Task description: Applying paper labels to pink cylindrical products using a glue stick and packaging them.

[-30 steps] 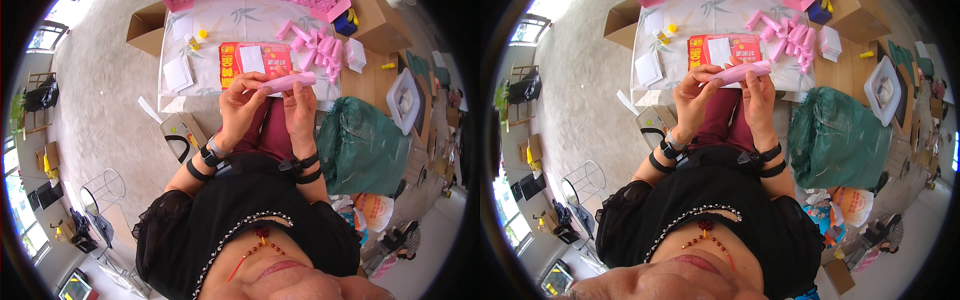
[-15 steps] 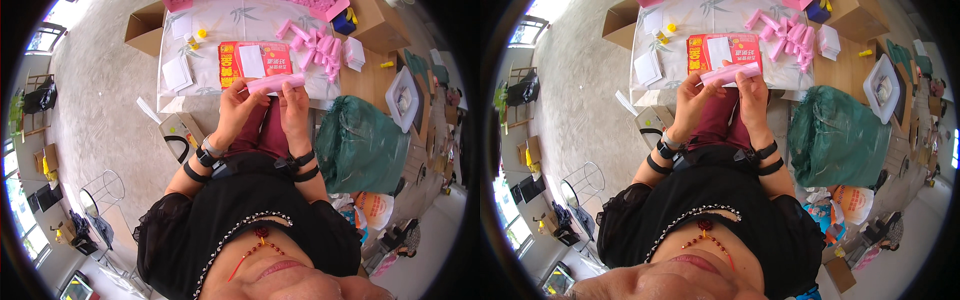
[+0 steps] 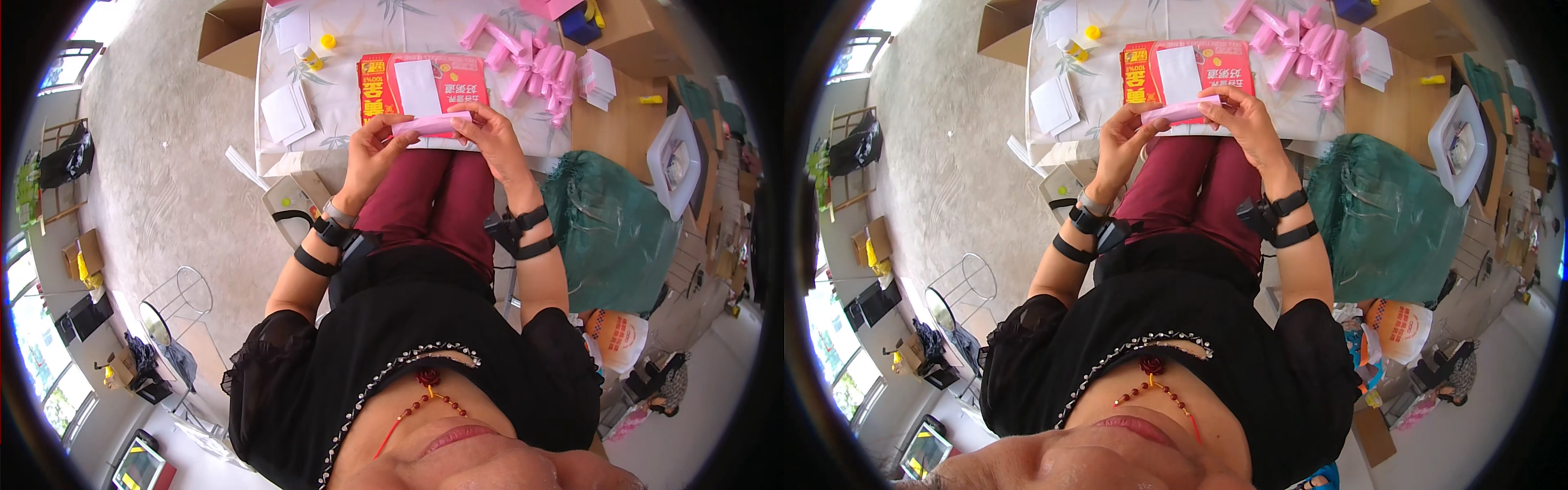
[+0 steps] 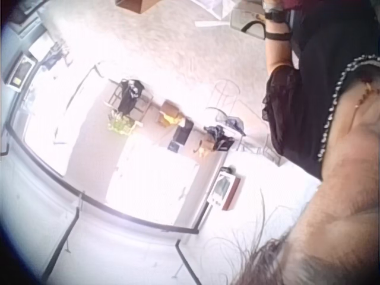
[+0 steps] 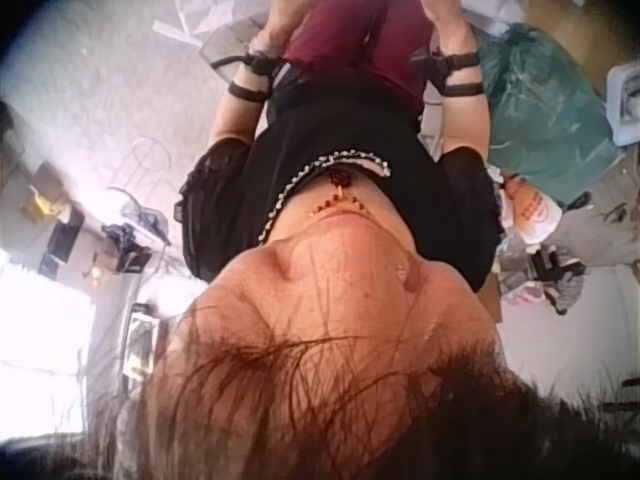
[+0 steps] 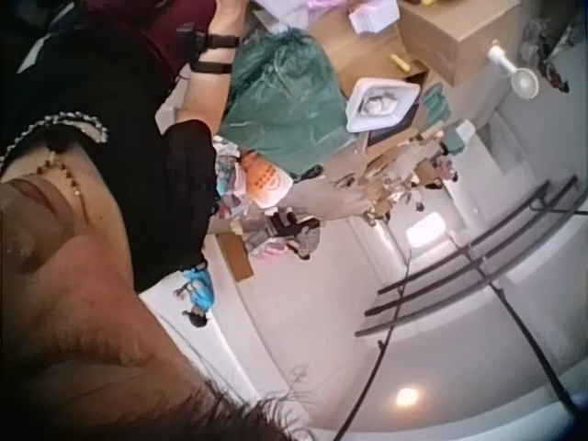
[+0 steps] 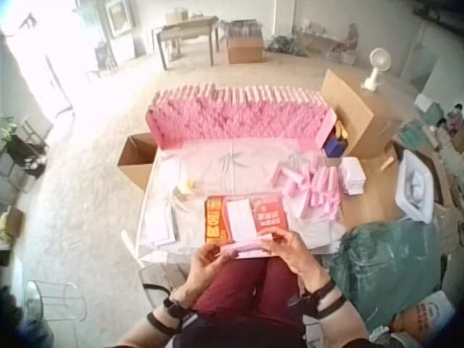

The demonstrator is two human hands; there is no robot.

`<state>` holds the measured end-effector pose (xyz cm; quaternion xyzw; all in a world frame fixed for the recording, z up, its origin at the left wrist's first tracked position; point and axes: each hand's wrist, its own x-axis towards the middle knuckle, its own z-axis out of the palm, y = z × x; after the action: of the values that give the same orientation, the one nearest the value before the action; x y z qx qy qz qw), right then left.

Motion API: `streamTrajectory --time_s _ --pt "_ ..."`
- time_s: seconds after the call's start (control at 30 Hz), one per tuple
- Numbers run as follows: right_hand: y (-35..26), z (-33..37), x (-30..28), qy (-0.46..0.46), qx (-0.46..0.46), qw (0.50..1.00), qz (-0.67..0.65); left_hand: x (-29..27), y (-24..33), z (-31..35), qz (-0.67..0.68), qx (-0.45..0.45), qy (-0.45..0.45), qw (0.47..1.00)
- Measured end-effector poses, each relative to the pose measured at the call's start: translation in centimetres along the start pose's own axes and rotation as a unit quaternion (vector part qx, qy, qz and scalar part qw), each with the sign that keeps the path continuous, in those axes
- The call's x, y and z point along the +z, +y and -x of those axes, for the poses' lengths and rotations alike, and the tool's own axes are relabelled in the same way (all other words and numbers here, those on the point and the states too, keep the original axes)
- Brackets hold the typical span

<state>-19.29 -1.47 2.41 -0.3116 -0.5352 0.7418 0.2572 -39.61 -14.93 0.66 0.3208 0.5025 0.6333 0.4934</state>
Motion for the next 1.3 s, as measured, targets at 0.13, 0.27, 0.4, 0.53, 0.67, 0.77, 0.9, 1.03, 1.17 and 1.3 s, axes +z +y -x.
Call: streamTrajectory --time_s 0.13,0.27,0.4,0.53,0.67,0.77,0.9,1.03,1.17,1.3 --pt "0.5 -2.0 -1.7 -0.027 0.041 0.994 0.102 -2.4 -2.0 -1.8 0.022 -0.064 -0.022 0.997" --pt "1.6 -4.7 -3.4 -0.104 0.111 0.972 0.178 -4.6 -4.0 -4.2 -0.044 -0.116 -0.059 0.99" --pt "4.7 -7.0 -4.6 -0.109 0.017 0.956 0.272 -4.8 -5.0 -6.8 -0.147 -0.1 -0.084 0.98" --pt "6.5 -8.2 -4.7 -0.093 -0.099 0.9 0.413 -4.6 -5.5 -8.0 -0.372 0.096 -0.084 0.919" --pt "8.0 -8.2 -4.5 -0.049 -0.176 0.88 0.438 -4.3 -6.1 -8.2 -0.472 0.166 -0.082 0.862" --pt "8.7 -7.8 -4.5 -0.03 -0.219 0.866 0.449 -4.3 -6.7 -8.2 -0.496 0.241 -0.087 0.83" --pt "9.4 -7.6 -4.6 -0.02 -0.262 0.843 0.469 -4.2 -7.4 -8.3 -0.516 0.281 -0.094 0.804" --pt "9.9 -7.4 -4.7 -0.002 -0.299 0.826 0.478 -3.9 -7.6 -8.2 -0.543 0.32 -0.092 0.771" --pt "10.0 -7.2 -4.7 -0.001 -0.331 0.799 0.502 -3.5 -7.4 -7.5 -0.591 0.308 -0.095 0.74" --pt "10.2 -7.0 -5.0 -0.003 -0.35 0.777 0.523 -0.7 -5.2 -5.8 -0.627 0.279 -0.082 0.723"
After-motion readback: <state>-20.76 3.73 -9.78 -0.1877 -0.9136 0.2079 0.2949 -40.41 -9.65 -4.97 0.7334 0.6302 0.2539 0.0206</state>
